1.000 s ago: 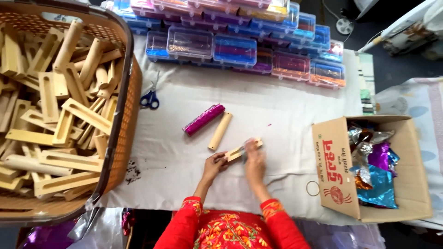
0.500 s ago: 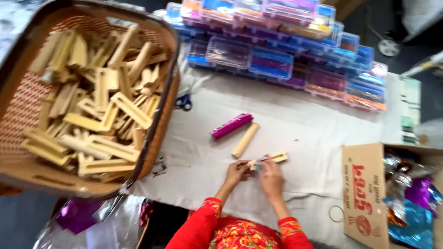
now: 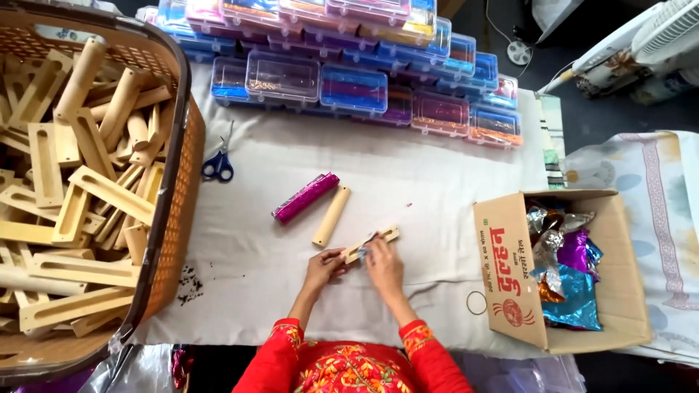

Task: The camera wearer is wrapping small wooden rollers or blocks into decorative foil sheets at a workstation.

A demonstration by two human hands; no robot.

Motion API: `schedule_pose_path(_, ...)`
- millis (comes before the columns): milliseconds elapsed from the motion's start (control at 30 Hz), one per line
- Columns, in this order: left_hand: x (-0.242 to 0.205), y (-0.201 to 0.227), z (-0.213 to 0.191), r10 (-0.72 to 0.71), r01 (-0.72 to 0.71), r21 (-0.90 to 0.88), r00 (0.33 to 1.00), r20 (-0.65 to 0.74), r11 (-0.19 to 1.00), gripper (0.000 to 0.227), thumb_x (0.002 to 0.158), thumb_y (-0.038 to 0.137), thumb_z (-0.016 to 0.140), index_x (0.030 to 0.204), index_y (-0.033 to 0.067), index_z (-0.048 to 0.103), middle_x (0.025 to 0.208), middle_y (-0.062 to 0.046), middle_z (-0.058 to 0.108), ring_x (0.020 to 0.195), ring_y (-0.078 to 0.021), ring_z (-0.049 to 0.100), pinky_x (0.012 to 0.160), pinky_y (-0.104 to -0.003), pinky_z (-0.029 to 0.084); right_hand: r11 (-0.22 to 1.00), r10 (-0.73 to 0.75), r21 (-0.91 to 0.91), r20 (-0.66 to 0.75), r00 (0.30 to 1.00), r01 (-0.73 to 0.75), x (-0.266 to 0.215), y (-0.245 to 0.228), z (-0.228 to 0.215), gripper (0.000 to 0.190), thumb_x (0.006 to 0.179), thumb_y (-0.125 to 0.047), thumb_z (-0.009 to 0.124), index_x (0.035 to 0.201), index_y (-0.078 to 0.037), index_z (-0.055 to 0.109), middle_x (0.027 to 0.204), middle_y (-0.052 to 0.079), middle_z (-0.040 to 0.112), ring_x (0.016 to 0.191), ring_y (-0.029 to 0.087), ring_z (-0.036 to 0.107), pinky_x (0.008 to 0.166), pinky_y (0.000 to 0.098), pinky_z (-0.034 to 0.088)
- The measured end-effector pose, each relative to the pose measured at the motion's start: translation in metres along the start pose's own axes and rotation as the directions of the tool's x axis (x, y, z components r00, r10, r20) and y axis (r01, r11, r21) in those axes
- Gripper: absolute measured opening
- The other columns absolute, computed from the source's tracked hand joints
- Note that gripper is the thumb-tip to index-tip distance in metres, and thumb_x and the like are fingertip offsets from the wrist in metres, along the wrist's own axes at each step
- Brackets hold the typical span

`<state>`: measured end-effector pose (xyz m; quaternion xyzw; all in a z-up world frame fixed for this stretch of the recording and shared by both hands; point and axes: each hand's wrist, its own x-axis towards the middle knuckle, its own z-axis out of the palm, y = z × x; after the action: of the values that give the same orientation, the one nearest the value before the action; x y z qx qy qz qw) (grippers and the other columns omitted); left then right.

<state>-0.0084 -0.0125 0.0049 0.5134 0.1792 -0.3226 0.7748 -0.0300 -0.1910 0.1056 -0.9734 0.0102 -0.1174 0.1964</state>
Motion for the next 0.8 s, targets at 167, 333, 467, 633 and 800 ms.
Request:
schedule_pose_path(167,-0.004,-0.003,0.0,0.008,-0.008,-0.018,1.0,0.015,1.0,0.035,0.095,0.017,0.071,0.127,0.0009,0.07,0.101,-0.008,0.078,0.085,-0.0121,0.074,0.07,-0.023,0.059,0.99,-0.012,0.14,0.125,0.992,-0.005,-0.007,-0.014,-0.011,0.027,0.083,-0.011,0.072,0.111,-0.013,0.072,0.121,0.004,0.068,0.114,0.029,0.065,0.092,0.0409,0.055)
schedule_pose_path(333,-0.011,0.006,0.005,0.01,-0.009,0.082,1.0,-0.009,0.997,0.035,0.095,0.018,0.071,0.128,0.004,0.072,0.101,-0.006,0.077,0.085,-0.0108,0.072,0.072,-0.023,0.06,0.992,0.01,0.12,0.136,0.991,-0.026,0.011,0.029,-0.022,0.03,0.079,-0.013,0.074,0.109,-0.016,0.074,0.121,0.003,0.07,0.11,0.03,0.066,0.088,0.0407,0.055)
schedule_pose_path(467,-0.009,0.011,0.006,0.014,-0.012,0.059,1.0,-0.02,0.998,0.035,0.096,0.02,0.07,0.127,0.0048,0.072,0.101,-0.006,0.077,0.086,-0.0104,0.073,0.072,-0.024,0.061,0.991,0.092,0.1,0.035,0.995,-0.095,0.0,-0.008,-0.013,0.039,0.091,-0.007,0.066,0.129,-0.015,0.067,0.134,0.003,0.066,0.105,0.029,0.067,0.09,0.0397,0.056)
schedule_pose_path(633,0.0,-0.005,-0.002,0.035,-0.034,0.044,0.999,-0.018,0.998,0.035,0.094,0.017,0.065,0.126,0.0053,0.073,0.1,-0.007,0.078,0.084,-0.0128,0.074,0.07,-0.025,0.062,0.989,-0.136,0.071,0.09,0.987,0.129,-0.027,-0.018,0.007,0.065,0.084,0.009,0.054,0.146,-0.013,0.058,0.147,0.007,0.059,0.107,0.033,0.066,0.088,0.0389,0.056)
schedule_pose_path(800,-0.014,0.015,0.01,-0.023,0.027,0.068,0.997,-0.068,0.997,0.034,0.095,0.021,0.07,0.126,0.0074,0.073,0.104,-0.003,0.078,0.088,-0.0093,0.073,0.071,-0.024,0.061,0.999,0.038,0.012,0.108,0.993,-0.039,0.002,0.024,-0.013,0.062,0.087,0.005,0.055,0.144,-0.02,0.059,0.146,-0.001,0.061,0.11,0.031,0.063,0.093,0.0392,0.055)
